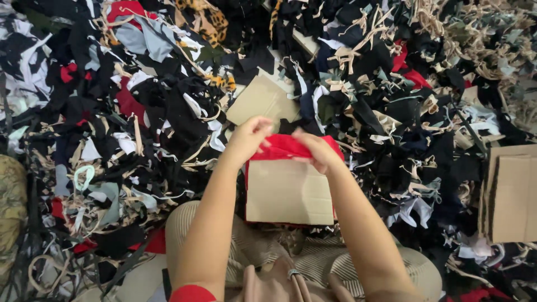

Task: Sorting and stacking various fabric scraps onto a cardboard sheet

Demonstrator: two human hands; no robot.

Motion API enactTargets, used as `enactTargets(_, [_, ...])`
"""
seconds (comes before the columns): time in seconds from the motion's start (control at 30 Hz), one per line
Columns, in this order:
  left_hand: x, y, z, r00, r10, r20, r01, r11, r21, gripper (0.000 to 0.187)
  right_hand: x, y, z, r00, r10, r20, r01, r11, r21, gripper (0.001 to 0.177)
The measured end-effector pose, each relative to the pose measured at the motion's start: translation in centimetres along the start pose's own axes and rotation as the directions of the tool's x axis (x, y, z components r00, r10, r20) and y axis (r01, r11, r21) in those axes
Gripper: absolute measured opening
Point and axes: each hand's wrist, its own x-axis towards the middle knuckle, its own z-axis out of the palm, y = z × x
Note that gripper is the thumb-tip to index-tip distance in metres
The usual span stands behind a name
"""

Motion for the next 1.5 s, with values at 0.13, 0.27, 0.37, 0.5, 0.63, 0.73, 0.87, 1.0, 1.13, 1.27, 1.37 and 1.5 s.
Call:
enactTargets(0.13, [2.7,-9.3,-0.9,0.979,0.115,-0.168,-0.016,0.866,0.499,0.027,5.0,4.3,-4.0,0.989,-0.150,-0.007,0.143,0.955,-0.261,0.044])
enactTargets(0.27, [0.7,-10.9,-1.0,0.930,-0.106,-0.353,0.276,0.834,0.477,0.063,5.5,4.8,-7.0,0.979,-0.205,-0.010,0.190,0.922,-0.337,0.052])
enactTargets(0.37, [0.7,-12.5,-0.4,0.919,-0.122,-0.375,0.264,0.896,0.356,0.057,5.9,5.5,-8.3,0.976,-0.211,-0.050,0.180,0.918,-0.354,0.049])
enactTargets(0.5, [2.6,-16.8,-0.5,0.876,-0.123,-0.466,0.225,0.960,0.169,0.047,4.8,4.8,-8.5,0.965,-0.251,-0.080,0.203,0.902,-0.380,0.049])
enactTargets(0.63, [0.2,-13.7,-0.2,0.884,-0.100,-0.458,0.182,0.973,0.139,0.054,4.0,4.8,-8.5,0.942,-0.312,-0.123,0.222,0.854,-0.470,0.044])
enactTargets(0.73, [0.3,-14.1,-0.2,0.881,-0.118,-0.459,0.219,0.960,0.173,0.063,3.8,5.8,-9.6,0.898,-0.406,-0.166,0.199,0.714,-0.671,0.031])
enactTargets(0.87, [0.7,-15.9,0.1,0.839,-0.314,-0.444,0.286,0.949,-0.131,0.055,3.4,7.9,-14.1,0.799,-0.495,-0.341,0.233,0.778,-0.583,0.024])
enactTargets(1.0, [2.2,-20.0,0.3,0.826,-0.383,-0.415,0.296,0.919,-0.260,0.038,3.3,8.9,-16.6,0.826,-0.394,-0.404,0.164,0.853,-0.496,0.024])
enactTargets(1.13, [2.2,-19.6,0.5,0.833,-0.358,-0.422,0.259,0.926,-0.274,0.031,4.4,9.3,-16.5,0.861,-0.313,-0.401,0.120,0.891,-0.438,0.039])
enactTargets(1.27, [1.9,-18.9,0.1,0.857,-0.288,-0.427,0.180,0.944,-0.276,0.032,3.2,7.8,-16.0,0.875,-0.316,-0.367,-0.002,0.754,-0.656,0.039])
enactTargets(1.37, [1.9,-18.7,-1.1,0.862,-0.244,-0.444,0.125,0.952,-0.280,0.039,2.2,6.4,-14.3,0.873,-0.335,-0.354,0.120,0.852,-0.509,0.040])
enactTargets(1.5, [2.2,-21.6,-1.7,0.870,-0.278,-0.407,0.159,0.940,-0.301,0.044,2.6,7.4,-14.2,0.875,-0.359,-0.324,0.155,0.843,-0.516,0.040])
